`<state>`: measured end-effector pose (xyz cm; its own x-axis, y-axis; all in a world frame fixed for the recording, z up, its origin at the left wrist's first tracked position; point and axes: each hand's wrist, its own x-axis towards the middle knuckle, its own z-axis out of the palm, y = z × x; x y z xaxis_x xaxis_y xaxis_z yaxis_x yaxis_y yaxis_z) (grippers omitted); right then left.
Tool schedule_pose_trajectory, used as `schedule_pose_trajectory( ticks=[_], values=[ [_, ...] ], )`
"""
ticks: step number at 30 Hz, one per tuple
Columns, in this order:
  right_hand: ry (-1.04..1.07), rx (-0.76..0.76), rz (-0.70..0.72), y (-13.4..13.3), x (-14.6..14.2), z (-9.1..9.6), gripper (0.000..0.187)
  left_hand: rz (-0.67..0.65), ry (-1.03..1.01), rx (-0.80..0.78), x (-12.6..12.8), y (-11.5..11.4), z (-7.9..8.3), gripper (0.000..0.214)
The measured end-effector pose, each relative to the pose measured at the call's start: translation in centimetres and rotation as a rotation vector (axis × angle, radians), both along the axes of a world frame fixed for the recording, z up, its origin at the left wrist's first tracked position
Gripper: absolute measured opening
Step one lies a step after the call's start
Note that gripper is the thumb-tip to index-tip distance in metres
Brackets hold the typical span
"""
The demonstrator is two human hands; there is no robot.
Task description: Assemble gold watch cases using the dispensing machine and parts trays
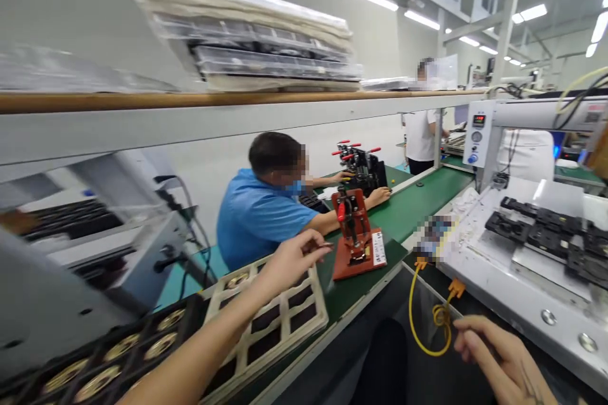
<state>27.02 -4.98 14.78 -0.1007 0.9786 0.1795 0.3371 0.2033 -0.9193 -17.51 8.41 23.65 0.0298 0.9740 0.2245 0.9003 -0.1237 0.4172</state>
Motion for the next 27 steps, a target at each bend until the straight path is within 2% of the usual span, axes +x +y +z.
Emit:
schedule_pose_trajectory(
  ticks=[2,3,5,6,8,12,17,20,22,25,27],
  values=[
    [0.053,0.026,-0.045,0.6,-1.1,2.0,0.04,-0.265,-0.064,0.097,6.5,-1.0,0.3,0.008],
    [0.089,0.059,-0.046,1.0,-1.7,3.1,0.039,-0.501,-0.13,0.224,9.7,-1.5,0.4,0.009],
    [0.149,0.13,0.002,1.9,-2.5,5.3,0.045,-0.875,-0.187,0.472,15.1,-2.4,0.7,0.014],
    [0.159,0.152,0.033,2.2,-2.6,6.2,0.051,-1.014,-0.195,0.583,17.4,-2.6,0.9,0.016],
    [0.144,0.165,0.064,2.6,-2.0,7.8,0.052,-1.161,-0.18,0.725,20.9,-2.6,1.2,0.016],
    [0.085,0.18,-0.04,1.7,0.4,9.1,0.033,-1.26,-0.196,0.773,25.2,-1.8,1.5,0.017],
    [-0.013,0.234,-0.206,0.2,4.3,8.3,0.03,-1.33,-0.231,0.67,29.7,-1.3,0.5,0.021],
    [-0.092,0.28,-0.381,-0.6,8.3,8.2,0.031,-1.276,-0.296,0.576,33.7,-0.4,0.8,0.043],
    [-0.163,0.318,-0.526,-1.5,11.3,8.5,0.03,-1.241,-0.259,0.469,37.4,0.9,2.0,0.051],
    [-0.244,0.354,-0.708,-2.9,14.8,9.5,0.027,-1.218,-0.071,0.242,44.7,3.5,4.4,0.036],
    [-0.261,0.363,-0.783,-4.1,16.1,10.1,0.028,-1.227,0.019,0.159,49.8,5.3,5.7,0.033]
  ],
)
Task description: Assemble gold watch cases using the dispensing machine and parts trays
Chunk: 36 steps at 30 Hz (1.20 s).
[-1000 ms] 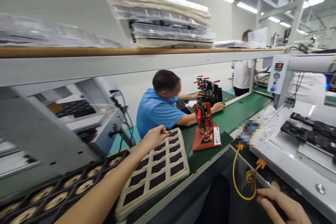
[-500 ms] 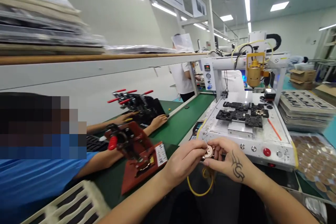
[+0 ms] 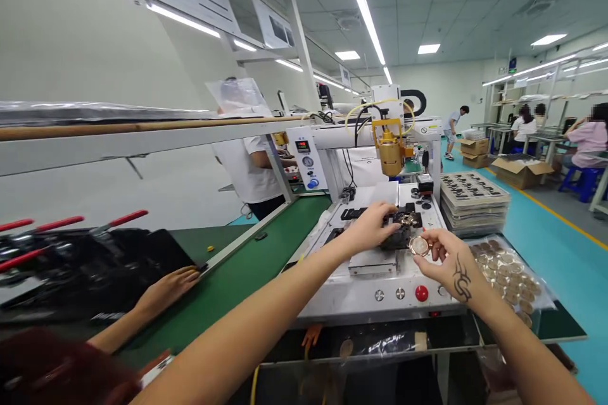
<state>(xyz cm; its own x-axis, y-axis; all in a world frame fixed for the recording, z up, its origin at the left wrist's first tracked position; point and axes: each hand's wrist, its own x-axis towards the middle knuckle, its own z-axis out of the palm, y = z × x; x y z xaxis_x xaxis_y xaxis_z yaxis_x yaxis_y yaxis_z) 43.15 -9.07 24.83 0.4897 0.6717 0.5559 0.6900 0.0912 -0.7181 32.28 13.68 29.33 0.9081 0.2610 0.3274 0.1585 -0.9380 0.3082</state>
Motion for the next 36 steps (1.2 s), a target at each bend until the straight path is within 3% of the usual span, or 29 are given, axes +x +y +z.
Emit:
schedule_pose_trajectory(
  ticks=[4,9,12,17,22,27,31,36],
  values=[
    [0.045,-0.035,-0.051,-3.2,1.7,0.1,0.034,0.003,0.248,-0.028,7.2,2.9,0.7,0.034],
    [0.11,-0.038,-0.144,-6.5,4.0,-0.6,0.041,0.001,0.493,-0.054,9.9,5.2,0.7,0.032],
    [0.131,-0.007,-0.142,-5.5,5.4,-0.7,0.042,0.008,0.539,-0.056,10.8,5.4,1.1,0.031],
    [0.122,0.005,-0.052,0.0,7.8,-1.4,0.049,0.02,0.442,-0.101,11.0,4.5,1.2,0.028],
    [0.03,-0.137,0.055,7.1,10.2,-1.5,0.044,0.011,0.121,-0.213,8.0,4.3,2.5,0.025],
    [-0.084,-0.448,0.261,13.2,12.4,0.0,0.024,-0.047,-0.082,-0.339,2.7,4.0,4.4,0.028],
    [-0.149,-0.589,0.381,14.9,13.7,0.5,0.025,-0.071,-0.151,-0.387,-2.6,3.4,4.6,0.03],
    [-0.208,-0.58,0.394,14.8,13.9,0.0,0.026,-0.048,-0.186,-0.396,-9.3,2.2,4.0,0.027]
  ],
)
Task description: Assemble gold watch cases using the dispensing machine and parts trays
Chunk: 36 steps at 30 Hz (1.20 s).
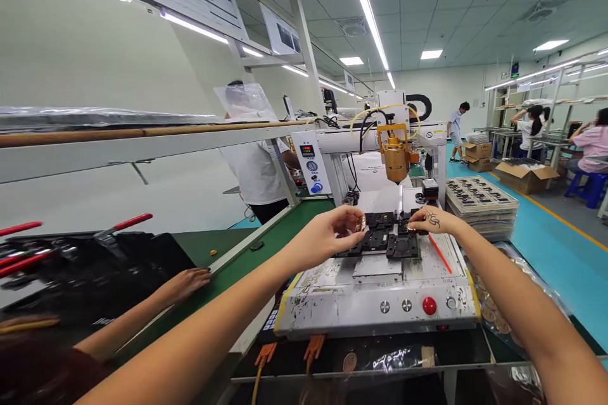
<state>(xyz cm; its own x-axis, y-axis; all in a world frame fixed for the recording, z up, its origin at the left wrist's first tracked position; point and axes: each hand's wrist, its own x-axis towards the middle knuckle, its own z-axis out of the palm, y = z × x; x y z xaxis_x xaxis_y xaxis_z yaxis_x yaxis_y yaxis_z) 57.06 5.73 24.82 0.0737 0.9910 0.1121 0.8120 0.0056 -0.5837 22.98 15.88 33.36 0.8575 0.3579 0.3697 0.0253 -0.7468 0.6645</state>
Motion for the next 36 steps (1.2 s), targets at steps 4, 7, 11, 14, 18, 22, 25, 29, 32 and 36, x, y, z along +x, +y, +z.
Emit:
schedule_pose_trajectory(
  ticks=[4,7,11,14,18,22,25,29,32,36],
  values=[
    [-0.021,0.098,-0.069,-0.2,-0.9,-0.4,0.028,0.019,-0.038,-0.016,-3.9,-1.9,-0.3,0.026],
    [-0.017,0.19,-0.136,-0.3,-1.9,-0.4,0.031,0.03,-0.107,-0.051,-4.9,-3.7,-0.4,0.027],
    [-0.023,0.349,-0.281,-2.3,-3.3,0.0,0.033,0.056,-0.182,-0.099,-5.2,-5.8,-1.7,0.028],
    [-0.04,0.503,-0.454,-7.4,-5.1,-0.9,0.039,0.147,-0.224,-0.11,-7.2,-6.7,-4.5,0.026],
    [-0.084,0.629,-0.669,-16.2,-8.8,-5.1,0.039,0.3,-0.238,-0.173,-11.6,-6.7,-9.9,0.031],
    [-0.178,0.687,-0.751,-20.2,-11.5,-9.9,0.044,0.328,-0.132,-0.246,-14.3,-6.9,-13.9,0.032],
    [-0.233,0.764,-0.777,-20.4,-13.2,-11.9,0.04,0.262,-0.068,-0.27,-15.4,-7.8,-16.0,0.029],
    [-0.235,0.767,-0.508,-18.4,-18.8,-13.6,0.01,0.087,0.061,-0.338,-15.6,-8.7,-20.1,0.032],
    [-0.22,0.605,-0.125,-14.9,-24.1,-15.5,0.01,-0.006,0.119,-0.328,-13.9,-8.5,-23.4,0.034],
    [-0.259,0.5,-0.006,-9.9,-27.5,-18.3,0.024,0.008,0.124,-0.283,-11.4,-7.4,-25.9,0.036]
  ],
)
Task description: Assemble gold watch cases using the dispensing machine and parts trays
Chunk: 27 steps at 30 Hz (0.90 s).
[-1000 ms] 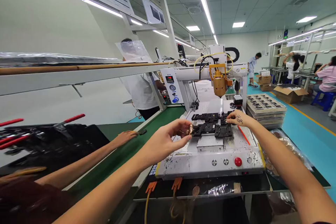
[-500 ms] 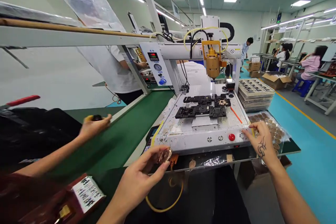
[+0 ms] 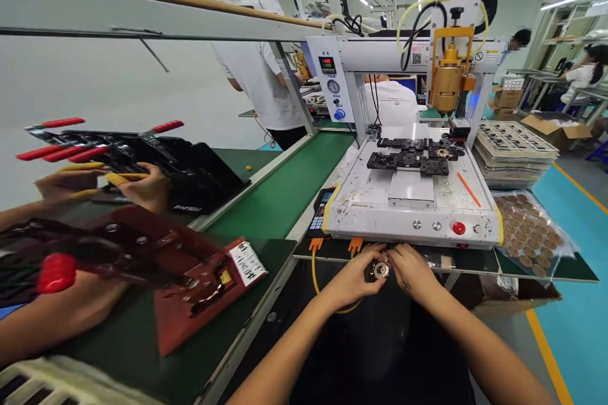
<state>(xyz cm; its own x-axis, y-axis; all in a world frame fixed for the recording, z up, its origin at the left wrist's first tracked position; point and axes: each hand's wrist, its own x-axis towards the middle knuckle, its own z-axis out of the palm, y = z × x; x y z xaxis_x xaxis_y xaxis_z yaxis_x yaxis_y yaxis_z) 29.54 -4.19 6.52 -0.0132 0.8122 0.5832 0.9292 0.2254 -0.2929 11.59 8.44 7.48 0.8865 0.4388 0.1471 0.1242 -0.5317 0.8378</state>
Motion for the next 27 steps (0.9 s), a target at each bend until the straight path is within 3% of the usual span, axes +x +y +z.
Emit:
schedule_pose_trajectory(
  ticks=[2,6,11,16,21,24,27],
  values=[
    [-0.027,-0.016,-0.035,1.0,-0.1,-1.1,0.023,-0.015,0.009,0.013,0.2,0.2,-0.4,0.037],
    [-0.104,-0.024,-0.045,0.6,0.2,-2.7,0.02,-0.08,0.051,0.006,-0.8,-0.1,-0.3,0.037],
    [-0.199,0.038,0.05,0.5,0.4,-4.7,0.031,-0.135,0.111,-0.033,-1.1,0.6,0.6,0.033],
    [-0.233,0.11,0.139,-0.3,0.2,-5.7,0.031,-0.159,0.143,-0.066,-1.1,1.3,1.4,0.031],
    [-0.176,0.118,0.198,-4.2,-1.3,-5.9,0.024,-0.112,0.123,-0.081,-0.9,0.6,1.1,0.029],
    [-0.065,0.084,0.093,-6.3,-1.4,-5.0,0.017,-0.057,0.11,-0.082,-0.5,0.1,0.7,0.028],
    [0.044,0.043,-0.046,-6.5,-0.9,-3.5,0.018,-0.056,0.099,-0.116,-0.5,0.1,0.4,0.028]
  ],
)
